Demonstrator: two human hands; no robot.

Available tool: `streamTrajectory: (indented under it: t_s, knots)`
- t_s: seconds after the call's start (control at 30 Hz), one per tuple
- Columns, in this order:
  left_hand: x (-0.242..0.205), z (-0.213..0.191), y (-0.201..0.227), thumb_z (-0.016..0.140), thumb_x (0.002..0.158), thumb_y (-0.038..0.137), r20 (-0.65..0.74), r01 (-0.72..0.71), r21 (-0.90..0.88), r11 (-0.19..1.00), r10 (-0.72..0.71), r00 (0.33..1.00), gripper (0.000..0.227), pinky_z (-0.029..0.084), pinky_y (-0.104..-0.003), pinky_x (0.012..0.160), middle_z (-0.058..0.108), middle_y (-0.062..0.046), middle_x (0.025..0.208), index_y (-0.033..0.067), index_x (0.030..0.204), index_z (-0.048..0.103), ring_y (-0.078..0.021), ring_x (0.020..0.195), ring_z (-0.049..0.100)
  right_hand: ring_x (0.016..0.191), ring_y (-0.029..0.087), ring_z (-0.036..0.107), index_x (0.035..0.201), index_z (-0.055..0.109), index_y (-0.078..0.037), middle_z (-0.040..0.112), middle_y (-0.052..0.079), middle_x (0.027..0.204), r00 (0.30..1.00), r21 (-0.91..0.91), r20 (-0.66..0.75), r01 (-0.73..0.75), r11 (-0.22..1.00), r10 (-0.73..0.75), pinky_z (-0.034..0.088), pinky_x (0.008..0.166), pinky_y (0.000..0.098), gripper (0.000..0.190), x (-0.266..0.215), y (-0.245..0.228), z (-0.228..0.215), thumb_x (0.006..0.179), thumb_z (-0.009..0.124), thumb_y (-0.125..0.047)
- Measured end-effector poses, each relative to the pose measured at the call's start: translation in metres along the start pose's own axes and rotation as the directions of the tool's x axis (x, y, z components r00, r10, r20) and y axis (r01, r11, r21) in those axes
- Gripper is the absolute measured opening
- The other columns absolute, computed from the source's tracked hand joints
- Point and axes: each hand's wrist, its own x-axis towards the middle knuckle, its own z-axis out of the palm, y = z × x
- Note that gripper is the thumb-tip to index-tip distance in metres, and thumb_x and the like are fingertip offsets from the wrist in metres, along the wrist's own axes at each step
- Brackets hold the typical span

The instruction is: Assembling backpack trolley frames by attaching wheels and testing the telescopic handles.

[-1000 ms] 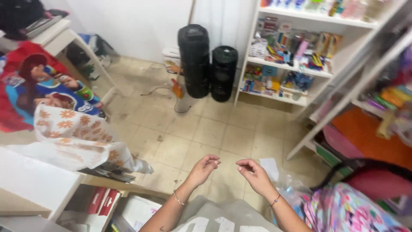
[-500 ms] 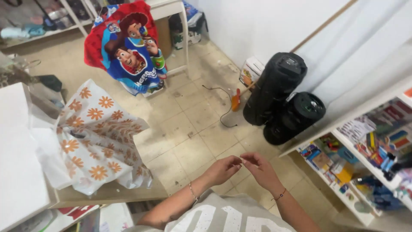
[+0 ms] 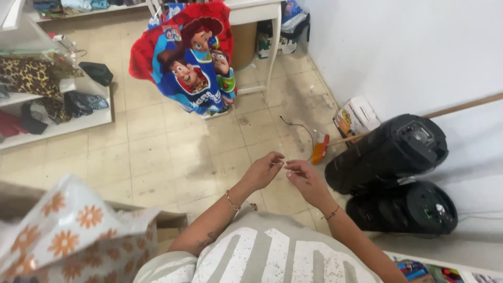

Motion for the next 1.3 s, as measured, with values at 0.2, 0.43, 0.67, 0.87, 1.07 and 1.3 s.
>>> streamTrajectory:
  t_s: [0.2,0.43,0.67,0.87,1.07,1.3]
  knots:
    - [0.137,-0.093,0.057,0.05,0.107,0.026,0.094,0.012,-0.026,1.0,-0.009,0.996,0.044,0.049,-0.051,0.109,0.06,-0.022,0.141,0.0051,0.146,0.05,-0.0378,0.134,0.057,0.127,0.037,0.062,0.122,0.069,-0.003,0.066,0.021,0.129,0.994,0.035,-0.092,-0.05,0.998,0.053,0.047,0.11,0.0493,0.03,0.142,-0.024,-0.068,0.098,0.067,-0.021]
    - [0.313,-0.122,0.079,0.051,0.106,0.031,0.168,-0.032,-0.062,0.998,0.042,0.985,0.048,0.049,-0.053,0.109,0.06,-0.022,0.141,0.0049,0.146,0.051,-0.0391,0.134,0.056,0.127,0.041,0.061,0.122,0.067,0.002,0.066,0.025,0.129,0.99,0.078,-0.131,-0.034,0.996,0.044,0.047,0.109,0.0517,0.034,0.32,0.008,-0.153,0.097,0.069,-0.022]
    - [0.516,-0.163,0.104,0.052,0.107,0.026,0.103,-0.09,-0.082,0.992,0.099,0.99,0.046,0.048,-0.054,0.109,0.061,-0.026,0.136,-0.002,0.143,0.052,-0.0421,0.131,0.057,0.122,0.036,0.065,0.121,0.072,-0.005,0.07,0.02,0.125,0.994,0.022,-0.106,0.0,1.0,0.002,0.048,0.107,0.0488,0.033,0.517,0.02,-0.261,0.094,0.072,-0.025]
    - [0.656,-0.219,0.115,0.055,0.106,0.024,-0.038,-0.12,-0.077,0.99,0.117,0.992,0.044,0.049,-0.054,0.107,0.064,-0.026,0.132,-0.0017,0.141,0.054,-0.0421,0.128,0.06,0.125,0.042,0.063,0.122,0.07,-0.002,0.069,0.022,0.125,0.999,-0.018,-0.037,0.029,0.999,-0.03,0.046,0.11,0.0514,0.039,0.673,-0.003,-0.323,0.096,0.07,-0.031]
    - [0.8,-0.276,0.115,0.057,0.106,0.023,-0.137,-0.159,-0.113,0.981,0.143,0.98,0.044,0.047,-0.054,0.109,0.064,-0.027,0.133,-0.0024,0.141,0.053,-0.0431,0.128,0.06,0.125,0.039,0.064,0.118,0.071,-0.003,0.069,0.019,0.125,0.996,-0.017,0.007,0.089,0.996,-0.089,0.046,0.111,0.0483,0.036,0.837,-0.008,-0.357,0.094,0.074,-0.031]
    - [0.952,-0.348,0.151,0.057,0.103,0.022,-0.147,-0.12,-0.07,0.99,0.108,0.983,0.046,0.048,-0.052,0.109,0.062,-0.025,0.137,-0.0006,0.143,0.053,-0.0416,0.132,0.057,0.124,0.035,0.065,0.117,0.073,-0.004,0.07,0.017,0.124,0.998,0.007,-0.012,0.067,0.998,-0.067,0.048,0.11,0.0438,0.033,0.994,-0.016,-0.413,0.093,0.074,-0.027]
